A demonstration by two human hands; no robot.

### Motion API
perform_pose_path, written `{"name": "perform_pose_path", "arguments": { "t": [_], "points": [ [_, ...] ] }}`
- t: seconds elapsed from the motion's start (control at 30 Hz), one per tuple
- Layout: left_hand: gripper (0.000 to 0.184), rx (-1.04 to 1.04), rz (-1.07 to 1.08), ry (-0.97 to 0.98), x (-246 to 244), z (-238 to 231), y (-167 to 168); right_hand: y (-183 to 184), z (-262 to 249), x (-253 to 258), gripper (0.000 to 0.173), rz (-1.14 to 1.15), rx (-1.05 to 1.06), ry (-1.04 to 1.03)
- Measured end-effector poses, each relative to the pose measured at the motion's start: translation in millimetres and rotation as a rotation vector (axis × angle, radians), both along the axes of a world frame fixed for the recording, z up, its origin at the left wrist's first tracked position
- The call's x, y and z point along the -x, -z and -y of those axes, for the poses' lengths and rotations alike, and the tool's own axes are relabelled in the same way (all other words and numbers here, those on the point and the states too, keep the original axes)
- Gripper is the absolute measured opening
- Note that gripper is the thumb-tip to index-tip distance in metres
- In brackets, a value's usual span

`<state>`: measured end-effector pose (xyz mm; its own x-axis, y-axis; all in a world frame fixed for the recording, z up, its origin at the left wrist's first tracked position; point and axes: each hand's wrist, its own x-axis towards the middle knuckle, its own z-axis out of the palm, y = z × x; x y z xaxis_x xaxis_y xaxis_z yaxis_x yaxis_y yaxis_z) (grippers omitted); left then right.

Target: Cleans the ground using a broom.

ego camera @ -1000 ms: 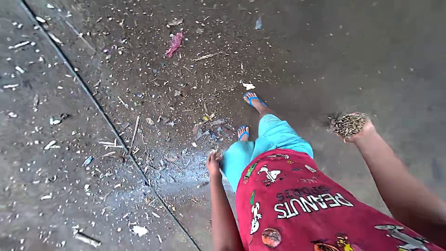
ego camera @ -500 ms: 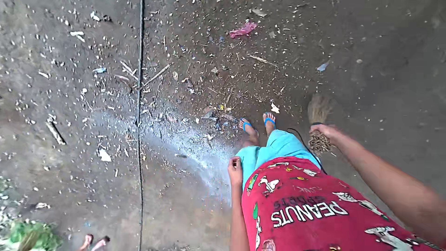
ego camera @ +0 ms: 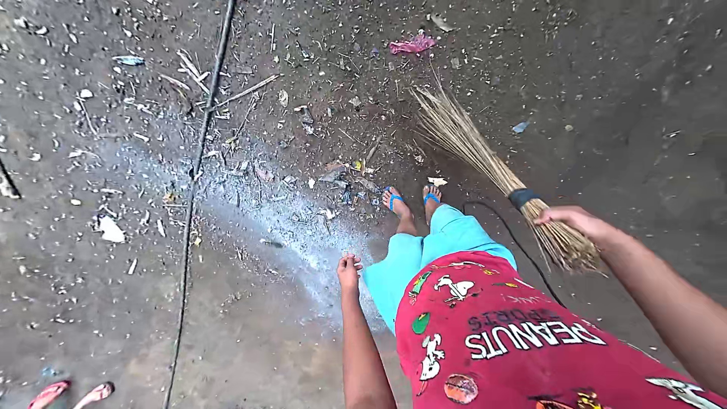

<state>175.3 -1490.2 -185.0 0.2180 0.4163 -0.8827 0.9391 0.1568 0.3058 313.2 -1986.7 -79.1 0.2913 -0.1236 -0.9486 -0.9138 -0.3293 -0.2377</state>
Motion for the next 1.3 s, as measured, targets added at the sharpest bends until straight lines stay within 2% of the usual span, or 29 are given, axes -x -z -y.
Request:
{"name": "perform_pose_path", "arguments": {
  "t": [0.1,0.2,0.23,0.33,0.4,0.53,0.63,0.7,0.8,0.83,0.93,0.97,1.03,1.1,1.2,1.3],
  "points": [
    [0.035,-0.009,0.0,-0.052,11,-2,7,-24,10,34,0.019,-0.104,0.236,-0.009],
    [0.037,0.038,-0.04,-0.072,17,10,10,-13,7,37,0.019,-0.259,0.286,0.07],
    [0.037,0.054,-0.036,-0.073,19,15,11,-2,3,32,0.016,-0.287,0.257,0.07],
    [0.035,0.071,0.046,-0.066,29,29,12,25,-28,5,0.022,-0.296,0.146,0.147],
    [0.034,0.068,0.087,-0.084,33,39,11,25,-64,-20,0.022,-0.239,0.008,0.166],
    [0.034,0.096,0.033,-0.076,41,47,11,27,-122,-67,0.021,-0.092,-0.296,0.068],
    [0.034,0.127,-0.025,0.006,50,37,10,27,-131,-91,0.026,-0.104,-0.469,0.123],
    [0.035,0.119,-0.05,0.023,46,24,8,33,-100,-87,0.031,-0.09,-0.596,0.113],
    [0.036,0.075,-0.074,0.006,38,5,6,6,-69,-55,0.028,0.048,-0.327,-0.044],
    [0.036,0.053,-0.073,-0.007,33,0,6,-2,-59,-42,0.033,0.069,-0.232,-0.103],
    [0.036,0.001,-0.034,-0.049,10,-6,7,-18,-29,-4,0.05,-0.032,-0.059,-0.172],
    [0.035,0.008,-0.019,-0.042,3,-4,5,-20,-18,7,0.051,-0.078,-0.014,-0.152],
    [0.034,0.047,0.015,0.017,-9,2,2,-21,0,27,0.043,-0.146,0.122,-0.103],
    [0.033,0.08,0.054,0.081,-15,10,-1,-21,6,31,0.028,-0.216,0.243,-0.058],
    [0.033,0.055,-0.029,0.064,3,24,5,-11,-7,14,0.016,-0.372,0.213,0.01],
    [0.039,0.071,-0.234,-0.003,42,33,2,34,-25,-14,0.02,-0.413,0.131,0.049]
  ]
}}
